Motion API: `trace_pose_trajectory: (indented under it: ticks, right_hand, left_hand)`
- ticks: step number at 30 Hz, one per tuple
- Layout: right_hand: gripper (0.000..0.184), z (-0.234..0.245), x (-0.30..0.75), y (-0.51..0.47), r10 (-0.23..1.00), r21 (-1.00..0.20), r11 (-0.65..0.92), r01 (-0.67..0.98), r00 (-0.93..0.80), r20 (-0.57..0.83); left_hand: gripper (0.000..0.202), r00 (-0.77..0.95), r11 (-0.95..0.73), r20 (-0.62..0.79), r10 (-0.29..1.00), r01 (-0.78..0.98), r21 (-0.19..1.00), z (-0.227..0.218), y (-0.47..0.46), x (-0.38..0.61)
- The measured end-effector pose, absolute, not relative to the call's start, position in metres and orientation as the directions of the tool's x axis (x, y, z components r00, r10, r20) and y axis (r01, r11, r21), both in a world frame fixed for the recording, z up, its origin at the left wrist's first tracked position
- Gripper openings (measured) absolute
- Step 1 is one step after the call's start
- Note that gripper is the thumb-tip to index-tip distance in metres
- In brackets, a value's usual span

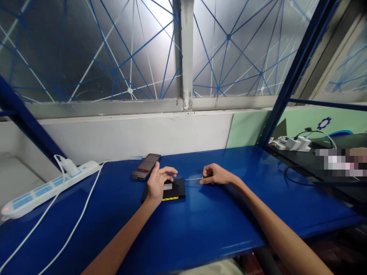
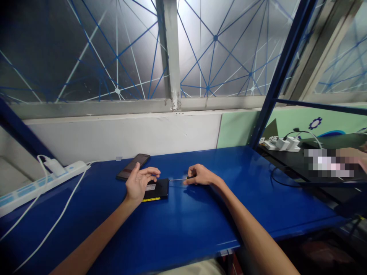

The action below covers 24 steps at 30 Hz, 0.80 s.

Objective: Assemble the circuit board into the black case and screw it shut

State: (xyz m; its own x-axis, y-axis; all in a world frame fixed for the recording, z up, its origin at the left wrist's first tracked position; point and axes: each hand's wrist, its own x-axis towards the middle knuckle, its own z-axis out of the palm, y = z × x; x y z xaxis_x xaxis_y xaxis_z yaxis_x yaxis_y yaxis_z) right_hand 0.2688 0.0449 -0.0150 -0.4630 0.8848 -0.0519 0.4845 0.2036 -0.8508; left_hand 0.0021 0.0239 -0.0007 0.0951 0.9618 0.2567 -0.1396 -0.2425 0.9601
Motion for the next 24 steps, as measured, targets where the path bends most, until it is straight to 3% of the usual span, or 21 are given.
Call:
trace_pose_trajectory:
  ticks: [5, 14, 19, 24]
  right_hand:
    - [0.043, -0.016, 0.269, 0.046, 0.891, -0.826, 0.249, 0.505, -0.453, -0.008]
    - [0.043, -0.014, 0.273, 0.049, 0.886, -0.787, 0.293, 0.543, -0.464, 0.010]
    - [0.047, -0.009, 0.271, 0.045, 0.883, -0.738, 0.322, 0.593, -0.470, 0.008]
    - [0.048, -0.004, 0.268, 0.039, 0.883, -0.783, 0.228, 0.578, -0.462, -0.084]
  left_hand:
    - [0.075, 0.122, -0.149, 0.175, 0.977, -0.196, 0.969, 0.002, 0.024, 0.003]
    - [0.061, 0.283, -0.042, 0.028, 0.959, 0.044, 0.998, 0.000, 0.031, 0.002]
    - [0.065, 0.347, 0.033, -0.011, 0.938, -0.058, 0.998, 0.002, 0.036, -0.007]
    - [0.068, 0.407, 0.087, -0.028, 0.913, -0.128, 0.988, 0.007, 0.039, -0.014]
